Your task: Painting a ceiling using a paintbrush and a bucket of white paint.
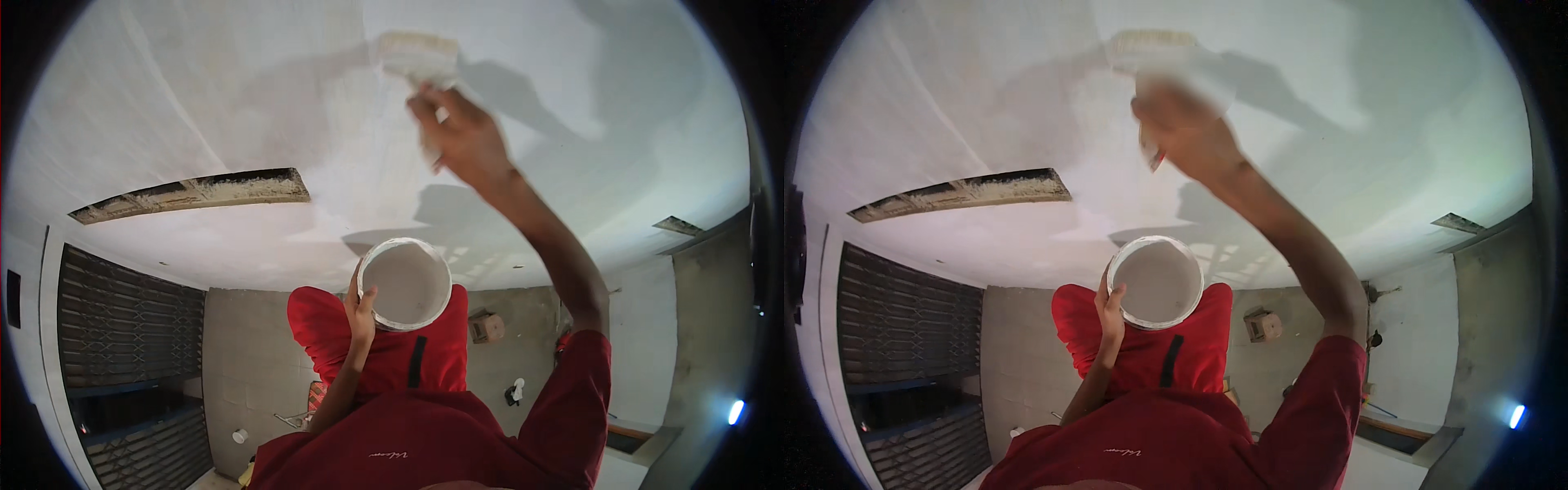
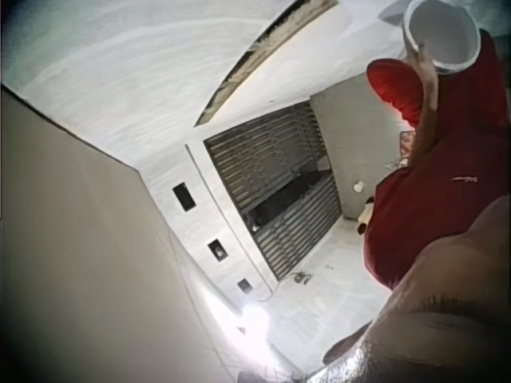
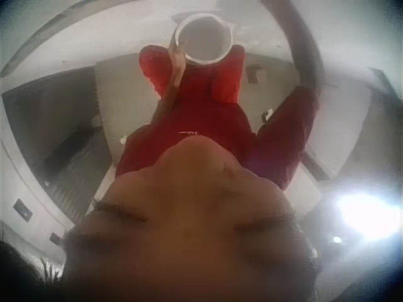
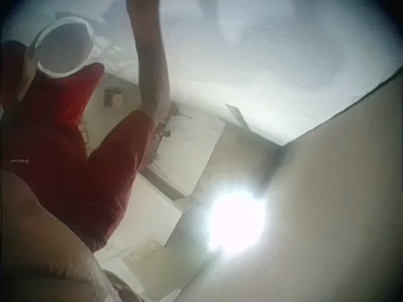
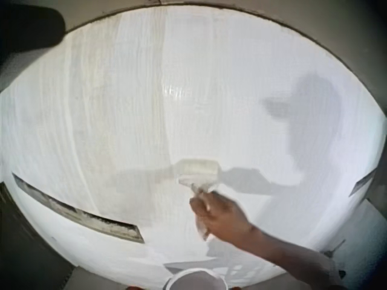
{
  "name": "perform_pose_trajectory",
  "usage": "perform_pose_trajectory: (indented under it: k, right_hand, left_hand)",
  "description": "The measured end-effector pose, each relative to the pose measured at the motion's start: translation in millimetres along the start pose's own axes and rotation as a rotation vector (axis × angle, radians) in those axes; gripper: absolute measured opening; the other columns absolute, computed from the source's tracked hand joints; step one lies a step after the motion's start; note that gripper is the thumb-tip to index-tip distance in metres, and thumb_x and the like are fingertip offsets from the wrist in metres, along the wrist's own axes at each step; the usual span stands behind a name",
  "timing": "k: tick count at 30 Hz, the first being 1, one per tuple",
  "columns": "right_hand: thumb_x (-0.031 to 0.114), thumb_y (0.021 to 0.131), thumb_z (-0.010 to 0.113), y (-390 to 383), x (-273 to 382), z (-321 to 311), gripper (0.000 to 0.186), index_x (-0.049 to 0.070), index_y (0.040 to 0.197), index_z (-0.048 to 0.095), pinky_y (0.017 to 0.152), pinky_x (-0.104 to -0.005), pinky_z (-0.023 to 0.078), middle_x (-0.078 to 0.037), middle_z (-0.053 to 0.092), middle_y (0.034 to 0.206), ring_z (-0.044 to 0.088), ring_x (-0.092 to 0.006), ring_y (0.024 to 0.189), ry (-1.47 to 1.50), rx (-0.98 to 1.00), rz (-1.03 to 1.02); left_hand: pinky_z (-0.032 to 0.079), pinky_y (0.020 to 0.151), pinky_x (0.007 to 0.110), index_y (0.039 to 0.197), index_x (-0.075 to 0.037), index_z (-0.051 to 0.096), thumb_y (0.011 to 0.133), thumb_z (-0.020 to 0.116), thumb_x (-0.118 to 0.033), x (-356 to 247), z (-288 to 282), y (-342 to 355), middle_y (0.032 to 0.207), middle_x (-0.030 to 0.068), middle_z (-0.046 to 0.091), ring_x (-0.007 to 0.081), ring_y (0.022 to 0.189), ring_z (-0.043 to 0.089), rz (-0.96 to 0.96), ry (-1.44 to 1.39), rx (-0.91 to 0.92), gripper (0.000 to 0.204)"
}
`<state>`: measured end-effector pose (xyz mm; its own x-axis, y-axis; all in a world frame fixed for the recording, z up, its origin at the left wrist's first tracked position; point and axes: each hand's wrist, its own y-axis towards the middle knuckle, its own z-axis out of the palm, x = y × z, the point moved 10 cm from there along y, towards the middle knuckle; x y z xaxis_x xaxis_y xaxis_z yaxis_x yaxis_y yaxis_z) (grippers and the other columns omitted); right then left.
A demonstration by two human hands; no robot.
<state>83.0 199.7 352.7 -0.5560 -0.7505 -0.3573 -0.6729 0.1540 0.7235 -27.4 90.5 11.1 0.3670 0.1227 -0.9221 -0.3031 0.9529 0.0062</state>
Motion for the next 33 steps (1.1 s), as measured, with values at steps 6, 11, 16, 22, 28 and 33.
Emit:
perform_pose_trajectory:
  k: [6, 11, 16, 22, 28, 33]
  right_hand:
    - [0.011, 0.072, 0.066, -74, 41, 81, 0.017, 0.006, 0.087, 0.061, 0.067, -0.0298, 0.056, -0.011, 0.056, 0.098, 0.062, -0.0200, 0.082, 0.067, 0.260, 0.001]
    - [0.011, 0.075, 0.069, -47, -19, 43, 0.017, 0.011, 0.092, 0.065, 0.065, -0.0343, 0.056, -0.006, 0.058, 0.091, 0.064, -0.0211, 0.082, 0.108, 0.202, 0.112]
    - [0.005, 0.077, 0.065, 35, -41, -56, 0.015, 0.014, 0.090, 0.065, 0.062, -0.0344, 0.055, -0.001, 0.057, 0.090, 0.063, -0.0191, 0.076, 0.046, -0.083, 0.058]
    - [-0.001, 0.070, 0.070, 77, -27, -99, 0.017, 0.002, 0.085, 0.063, 0.058, -0.0303, 0.054, -0.010, 0.054, 0.095, 0.060, -0.0195, 0.072, -0.156, -0.350, -0.045]
    - [0.008, 0.072, 0.064, 46, -15, -10, 0.017, 0.010, 0.088, 0.059, 0.068, -0.0304, 0.055, -0.013, 0.057, 0.109, 0.061, -0.0213, 0.080, -0.414, -0.092, -0.073]
    - [0.011, 0.073, 0.064, -67, 42, 78, 0.018, 0.005, 0.088, 0.056, 0.069, -0.0294, 0.054, -0.020, 0.056, 0.108, 0.060, -0.0217, 0.081, -0.145, 0.199, -0.121]
  left_hand:
    - [0.031, 0.110, 0.035, 0.142, 0.006, 0.040, 0.086, 0.052, -0.005, 4, -3, 0, 0.139, 0.0149, 0.050, 0.0236, 0.128, 0.046, 0.012, -0.013, 0.007, 0.058]
    - [0.033, 0.108, 0.034, 0.142, 0.006, 0.040, 0.086, 0.052, -0.004, 3, 5, -2, 0.138, 0.0150, 0.050, 0.0232, 0.128, 0.047, -0.004, -0.031, 0.013, 0.058]
    - [0.033, 0.108, 0.034, 0.142, 0.006, 0.040, 0.087, 0.052, -0.002, -4, -4, 1, 0.137, 0.0157, 0.051, 0.0235, 0.127, 0.047, 0.016, 0.008, -0.004, 0.056]
    - [0.033, 0.109, 0.035, 0.140, 0.006, 0.043, 0.086, 0.051, -0.002, 0, -3, 3, 0.136, 0.0152, 0.052, 0.0232, 0.126, 0.048, 0.005, -0.001, -0.013, 0.055]
    - [0.029, 0.110, 0.035, 0.140, 0.007, 0.042, 0.085, 0.050, -0.007, 2, 3, -2, 0.138, 0.0142, 0.051, 0.0230, 0.129, 0.044, 0.036, 0.033, 0.015, 0.057]
    - [0.030, 0.110, 0.035, 0.140, 0.007, 0.042, 0.085, 0.051, -0.008, -6, 4, -3, 0.137, 0.0144, 0.052, 0.0234, 0.128, 0.046, 0.015, 0.013, -0.008, 0.057]
